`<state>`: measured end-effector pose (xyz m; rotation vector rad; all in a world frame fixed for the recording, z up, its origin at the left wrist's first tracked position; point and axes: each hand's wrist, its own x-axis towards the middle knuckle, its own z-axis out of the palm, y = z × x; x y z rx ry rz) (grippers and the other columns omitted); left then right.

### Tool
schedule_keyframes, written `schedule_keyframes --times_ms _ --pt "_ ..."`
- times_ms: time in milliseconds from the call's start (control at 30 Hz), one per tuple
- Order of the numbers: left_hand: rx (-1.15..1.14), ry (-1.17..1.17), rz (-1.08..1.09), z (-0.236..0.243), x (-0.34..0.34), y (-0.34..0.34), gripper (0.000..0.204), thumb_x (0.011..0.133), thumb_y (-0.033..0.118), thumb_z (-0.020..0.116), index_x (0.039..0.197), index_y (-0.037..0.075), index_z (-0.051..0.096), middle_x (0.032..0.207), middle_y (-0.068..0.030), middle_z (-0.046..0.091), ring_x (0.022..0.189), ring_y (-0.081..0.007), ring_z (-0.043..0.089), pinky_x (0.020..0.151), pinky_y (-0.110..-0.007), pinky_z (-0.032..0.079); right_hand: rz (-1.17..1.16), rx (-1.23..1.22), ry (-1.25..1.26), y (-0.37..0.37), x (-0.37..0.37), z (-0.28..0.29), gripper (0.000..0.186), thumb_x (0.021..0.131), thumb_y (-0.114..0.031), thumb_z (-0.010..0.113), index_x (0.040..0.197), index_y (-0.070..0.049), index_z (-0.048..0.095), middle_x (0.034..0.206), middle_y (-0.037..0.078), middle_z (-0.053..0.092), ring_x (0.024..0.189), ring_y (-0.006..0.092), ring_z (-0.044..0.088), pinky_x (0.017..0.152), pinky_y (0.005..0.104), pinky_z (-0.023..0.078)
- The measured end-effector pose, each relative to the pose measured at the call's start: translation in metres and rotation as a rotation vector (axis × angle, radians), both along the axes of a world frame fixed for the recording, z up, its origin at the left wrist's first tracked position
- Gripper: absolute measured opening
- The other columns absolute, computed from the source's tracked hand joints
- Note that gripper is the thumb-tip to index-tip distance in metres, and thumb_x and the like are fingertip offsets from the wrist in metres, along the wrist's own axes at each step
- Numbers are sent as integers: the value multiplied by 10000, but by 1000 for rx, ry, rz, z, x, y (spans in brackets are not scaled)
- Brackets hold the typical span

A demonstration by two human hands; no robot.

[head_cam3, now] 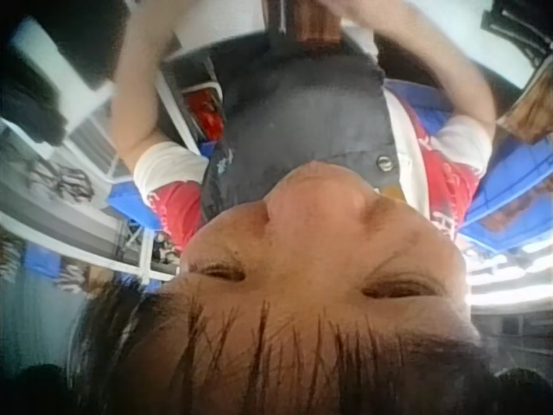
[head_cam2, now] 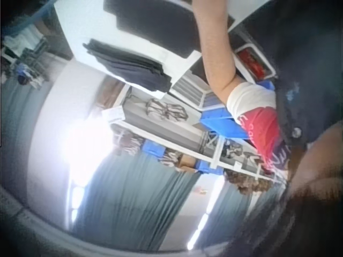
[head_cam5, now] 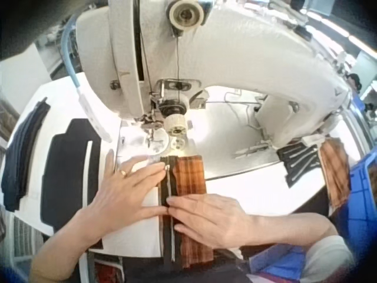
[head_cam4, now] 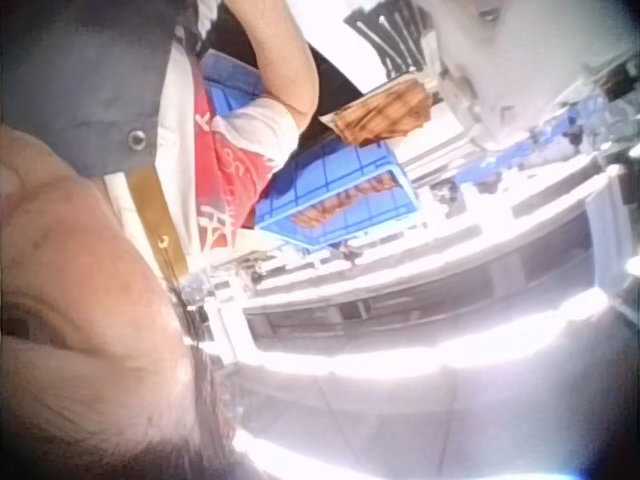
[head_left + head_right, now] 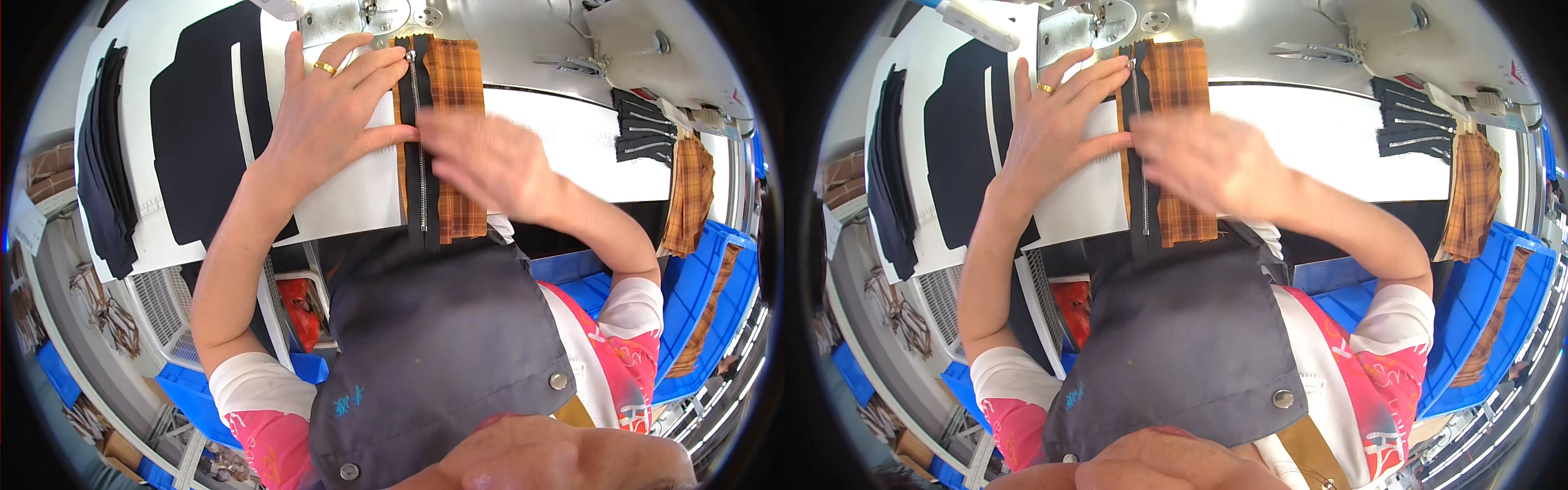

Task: The person sews zippers and lining fabric into leather panels using an industrial sewing machine.

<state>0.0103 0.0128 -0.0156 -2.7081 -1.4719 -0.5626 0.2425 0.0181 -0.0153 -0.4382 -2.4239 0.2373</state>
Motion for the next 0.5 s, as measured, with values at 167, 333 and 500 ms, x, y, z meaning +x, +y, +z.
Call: schedule_keyframes --times_ms 167,333,500 --pt "24 -30 -11 3 2 -1 655 698 486 743 1209 97 619 1314 59 562 1281 -225 426 1055 -605 195 -242 106 -213 28 -8 -1 487 764 -286 729 1173 -50 609 1235 48 599 1016 221 581 810 351 478" --pt "3 -69 14 1 3 -2 650 686 500 749 1192 112 621 1304 50 567 1295 -224 415 1062 -611 182 -280 91 -282 26 -8 0 513 775 -324 719 1208 -78 597 1286 34 573 1068 220 547 823 347 463" --pt "-1 -76 29 1 4 -4 632 686 501 750 1180 127 626 1299 51 568 1310 -223 398 1067 -618 169 -279 84 -298 25 -9 3 500 792 -316 710 1212 -72 591 1299 35 564 1069 225 546 818 351 464"
